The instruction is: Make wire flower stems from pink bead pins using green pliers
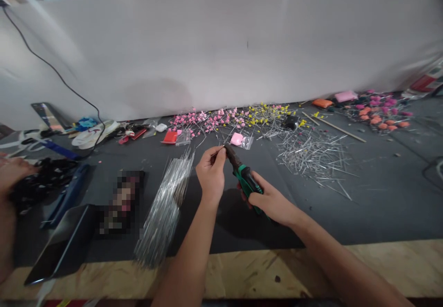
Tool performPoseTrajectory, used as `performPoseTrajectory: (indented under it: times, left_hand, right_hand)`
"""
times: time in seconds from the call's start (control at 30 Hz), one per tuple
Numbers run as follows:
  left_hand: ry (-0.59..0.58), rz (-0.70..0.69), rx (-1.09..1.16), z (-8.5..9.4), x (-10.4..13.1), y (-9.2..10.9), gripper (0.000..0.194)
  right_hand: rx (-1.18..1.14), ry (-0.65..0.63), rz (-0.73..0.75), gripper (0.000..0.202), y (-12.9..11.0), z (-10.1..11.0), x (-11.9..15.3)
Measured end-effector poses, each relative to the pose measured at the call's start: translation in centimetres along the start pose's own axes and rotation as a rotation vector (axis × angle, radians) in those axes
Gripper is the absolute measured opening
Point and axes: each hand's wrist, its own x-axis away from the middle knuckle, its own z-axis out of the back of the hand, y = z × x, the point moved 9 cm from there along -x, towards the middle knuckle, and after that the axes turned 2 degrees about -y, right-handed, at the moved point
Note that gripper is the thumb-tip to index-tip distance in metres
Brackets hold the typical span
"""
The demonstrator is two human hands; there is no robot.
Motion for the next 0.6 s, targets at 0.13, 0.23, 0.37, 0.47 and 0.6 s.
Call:
performPoseTrajectory:
  times: [0.13, 0.23, 0.37, 0.47, 0.6]
  left_hand:
    - [0.005, 0.000, -0.006, 0.1, 0.0, -0.1, 0.018]
    - [0.003, -0.003, 0.010, 0.0, 0.0, 0.0, 0.018]
    - [-0.033, 0.022, 0.070, -0.7, 0.1, -1.1, 0.021]
    - [-0.104, 0.111, 0.083, -1.7, 0.4, -3.4, 0.028]
    - [-0.287, 0.221, -0.128, -3.1, 1.2, -6.0, 0.023]
  right_hand:
    - [0.060, 0.030, 0.018, 0.028, 0.1, 0.1, -0.1]
    - [0.071, 0.031, 0.022, 0.027, 0.0, 0.1, -0.1]
    - [-0.022, 0.034, -0.005, 0.029, 0.7, 0.4, -0.5]
    - [-0.161, 0.037, -0.065, 0.030, 2.0, 1.0, -1.3]
    - [-0.305, 0.051, -0.155, 0.027, 3.3, 1.8, -2.0]
